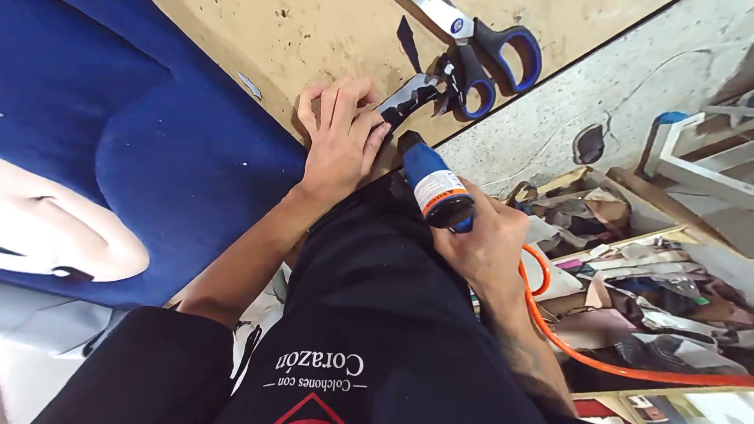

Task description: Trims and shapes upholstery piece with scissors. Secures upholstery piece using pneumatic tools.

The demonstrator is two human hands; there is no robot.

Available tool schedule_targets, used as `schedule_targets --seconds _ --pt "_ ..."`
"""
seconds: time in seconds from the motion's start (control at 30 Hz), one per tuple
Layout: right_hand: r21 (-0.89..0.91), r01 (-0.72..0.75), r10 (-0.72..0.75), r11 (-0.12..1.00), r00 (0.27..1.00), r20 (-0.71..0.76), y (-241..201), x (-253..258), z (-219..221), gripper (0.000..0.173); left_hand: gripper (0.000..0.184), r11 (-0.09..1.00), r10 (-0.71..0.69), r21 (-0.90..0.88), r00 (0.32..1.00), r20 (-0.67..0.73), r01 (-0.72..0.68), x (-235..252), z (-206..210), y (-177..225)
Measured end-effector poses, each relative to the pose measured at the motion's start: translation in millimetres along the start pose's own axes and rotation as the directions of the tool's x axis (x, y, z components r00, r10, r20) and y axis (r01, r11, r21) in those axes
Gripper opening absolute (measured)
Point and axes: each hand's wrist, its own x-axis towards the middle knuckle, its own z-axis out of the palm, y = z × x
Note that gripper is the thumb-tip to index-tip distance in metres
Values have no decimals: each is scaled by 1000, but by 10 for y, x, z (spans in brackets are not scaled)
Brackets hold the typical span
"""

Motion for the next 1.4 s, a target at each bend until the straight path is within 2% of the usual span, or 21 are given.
schedule_targets --seconds 0.13,0.23,0.43,0.63,0.87,1.03,1.4 --pt "13 5 -5 1000 1000 -23 41 12 -27 35 36 993 -91 -75 996 -7 90 45 16 34" --pt "21 14 -13 1000 1000 -28 43 74 -3 35 38 993 -94 -64 995 30 96 98 -1 31" --pt "42 33 -32 999 999 -26 45 147 23 34 29 994 -83 -57 987 135 91 166 -86 51" --pt "2 9 -9 1000 1000 -14 39 127 -29 33 30 999 -40 7 979 198 39 201 -127 37" --pt "1 11 -11 1000 1000 -4 58 128 -27 33 22 991 -120 -8 927 357 131 288 -214 120" --pt "-3 7 -7 1000 1000 15 86 110 -28 32 27 988 -127 -42 923 363 152 275 -167 120" --pt "-12 21 -20 1000 999 35 120 119 -53 34 29 994 -112 48 911 397 101 340 -182 196"
